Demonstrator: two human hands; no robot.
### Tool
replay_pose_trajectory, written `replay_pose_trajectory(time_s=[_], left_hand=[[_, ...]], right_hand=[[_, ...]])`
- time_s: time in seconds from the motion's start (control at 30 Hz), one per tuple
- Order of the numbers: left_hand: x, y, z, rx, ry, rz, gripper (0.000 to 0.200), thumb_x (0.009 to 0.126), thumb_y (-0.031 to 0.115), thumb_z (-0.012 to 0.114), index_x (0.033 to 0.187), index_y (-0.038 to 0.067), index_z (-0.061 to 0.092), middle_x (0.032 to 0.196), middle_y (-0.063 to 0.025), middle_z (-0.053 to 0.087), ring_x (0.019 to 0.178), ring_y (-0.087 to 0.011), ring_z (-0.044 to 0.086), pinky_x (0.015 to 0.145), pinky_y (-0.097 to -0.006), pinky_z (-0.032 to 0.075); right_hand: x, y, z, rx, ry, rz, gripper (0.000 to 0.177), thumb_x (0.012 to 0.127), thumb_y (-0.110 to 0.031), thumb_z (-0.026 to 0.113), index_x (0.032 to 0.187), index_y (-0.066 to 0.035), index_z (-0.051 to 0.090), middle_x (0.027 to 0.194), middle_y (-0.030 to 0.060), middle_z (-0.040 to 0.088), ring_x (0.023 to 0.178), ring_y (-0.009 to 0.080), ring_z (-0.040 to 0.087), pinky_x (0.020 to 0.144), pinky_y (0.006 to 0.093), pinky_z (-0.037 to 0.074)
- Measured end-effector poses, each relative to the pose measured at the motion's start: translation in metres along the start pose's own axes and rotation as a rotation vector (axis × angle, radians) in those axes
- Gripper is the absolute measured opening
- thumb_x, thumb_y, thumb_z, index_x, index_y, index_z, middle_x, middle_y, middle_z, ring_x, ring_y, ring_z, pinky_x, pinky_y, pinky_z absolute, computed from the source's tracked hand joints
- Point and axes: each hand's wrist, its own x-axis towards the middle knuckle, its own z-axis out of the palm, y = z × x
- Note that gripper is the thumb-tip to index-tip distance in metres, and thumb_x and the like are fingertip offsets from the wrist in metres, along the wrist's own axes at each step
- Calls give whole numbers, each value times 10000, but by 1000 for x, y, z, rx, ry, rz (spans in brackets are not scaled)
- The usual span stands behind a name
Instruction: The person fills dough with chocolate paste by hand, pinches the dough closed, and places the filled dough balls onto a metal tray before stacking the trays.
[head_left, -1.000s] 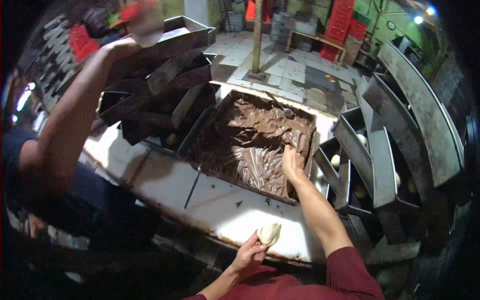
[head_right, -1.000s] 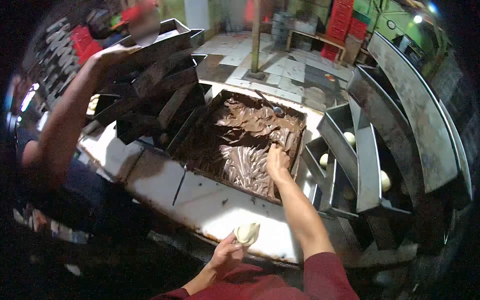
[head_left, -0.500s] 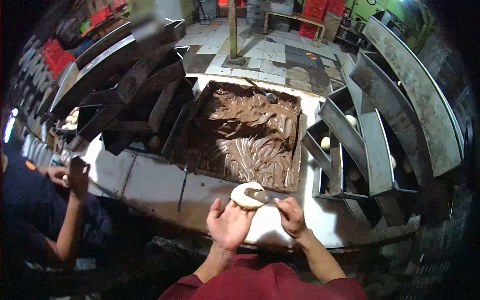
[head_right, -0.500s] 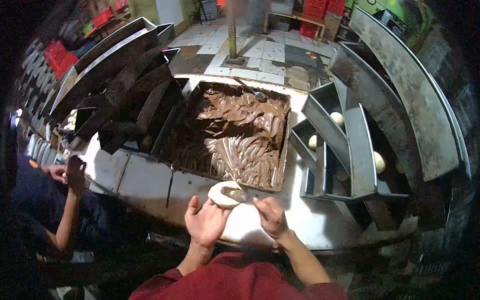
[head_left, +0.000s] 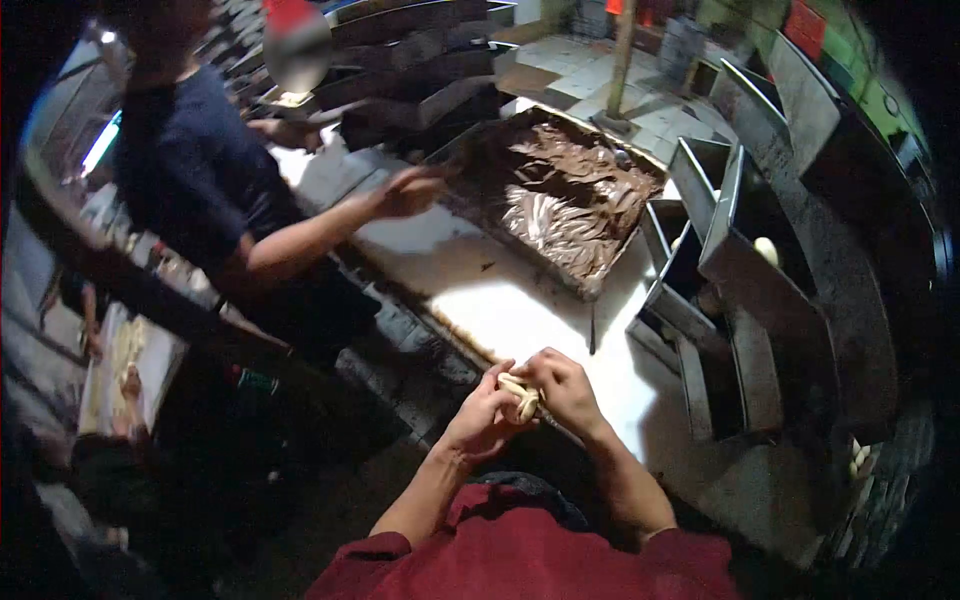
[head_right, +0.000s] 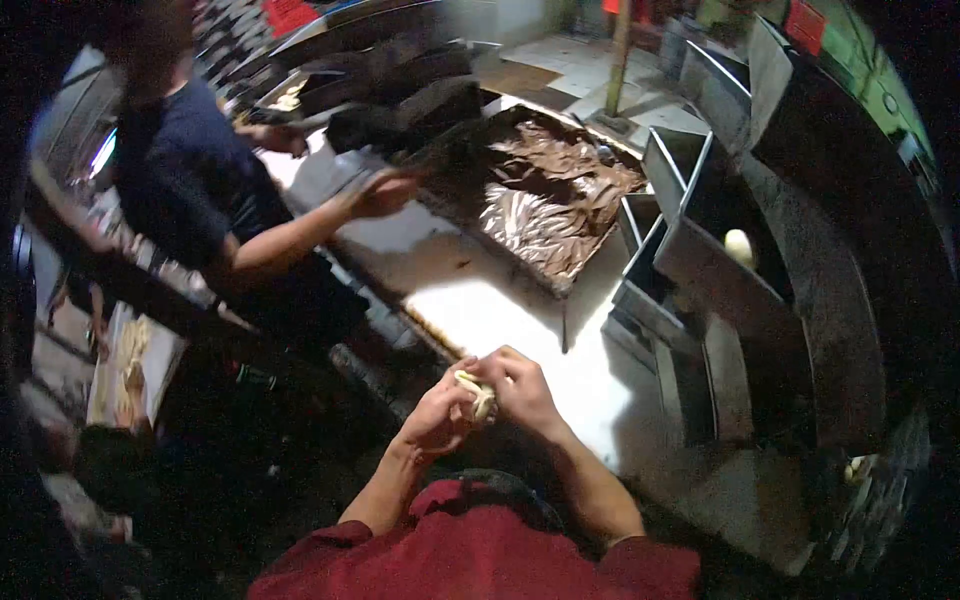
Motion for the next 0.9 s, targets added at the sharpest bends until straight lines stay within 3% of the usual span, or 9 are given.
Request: replay_pose_trajectory(time_s=[0.17, 0.3, 0.43, 0.47, 0.57, 0.77, 0.8, 0.83, 0.9], left_hand=[[-65, -37, -7, -215, 25, 120, 470, 815, -50, 401, 1268, 41, 319, 1100, -125, 497, 918, -202, 557, 769, -303, 491], [-115, -72, 3, 238, -133, 174, 343, 874, 32, 470, 1214, 16, 425, 1089, -73, 535, 956, -134, 539, 823, -259, 466], [-138, -125, 23, 424, -159, 292, 345, 880, 119, 540, 1200, 38, 441, 1021, -28, 543, 903, -90, 530, 786, -229, 468], [-135, -140, 33, 388, -103, 382, 342, 886, 132, 534, 1202, 47, 435, 1006, -31, 545, 889, -90, 533, 775, -226, 472], [-121, -199, 58, 111, -146, 440, 298, 900, 169, 512, 1166, 71, 423, 983, -74, 556, 856, -105, 545, 743, -217, 474], [-60, -333, 184, 382, -282, 422, 226, 893, 108, 502, 1097, 24, 450, 874, -26, 514, 718, -57, 493, 657, -204, 448], [-43, -356, 221, 527, -423, 444, 182, 878, 100, 515, 1046, 32, 505, 860, -52, 532, 788, -138, 534, 724, -295, 459], [9, -393, 234, 1120, -532, 1176, 188, 858, 113, 534, 1031, 40, 541, 969, -131, 551, 955, -265, 523, 844, -402, 412], [63, -453, 277, 1354, -697, 1122, 238, 850, 106, 537, 1084, 66, 524, 1065, -130, 531, 1006, -294, 502, 880, -425, 391]], right_hand=[[-84, -45, 35, -723, 43, -647, 166, 718, -130, 673, 853, -60, 605, 874, 64, 574, 858, 226, 551, 732, 325, 467], [-139, -79, 26, -378, -55, -77, 223, 828, -128, 584, 1002, -31, 483, 840, 203, 594, 764, 346, 601, 620, 391, 482], [-194, -106, 7, -209, -36, 152, 184, 838, -14, 495, 1016, 10, 537, 882, 105, 628, 851, 120, 579, 772, 266, 458], [-215, -99, 7, -140, 20, 207, 244, 795, 22, 511, 1037, 11, 536, 1049, 146, 559, 989, 187, 547, 842, 301, 442], [-284, -84, 17, -780, 217, -248, 406, 648, 71, 586, 1045, -3, 542, 1330, 183, 238, 1244, 406, 242, 1022, 438, 288], [-449, 7, -110, -1021, 582, 3, 274, 748, -26, 573, 1021, -30, 547, 1271, 167, 356, 1216, 362, 311, 988, 444, 300], [-474, 29, -152, -1053, 675, 106, 264, 804, -46, 537, 1067, -40, 523, 1266, 175, 382, 1197, 358, 350, 978, 440, 301], [-487, 10, -188, -719, 890, 358, 377, 848, -99, 515, 1212, -43, 435, 1309, 175, 368, 1192, 345, 365, 983, 444, 300], [-512, 52, -276, -398, 1061, 611, 443, 872, -205, 512, 1257, -28, 382, 1285, 163, 381, 1140, 306, 400, 949, 410, 341]])
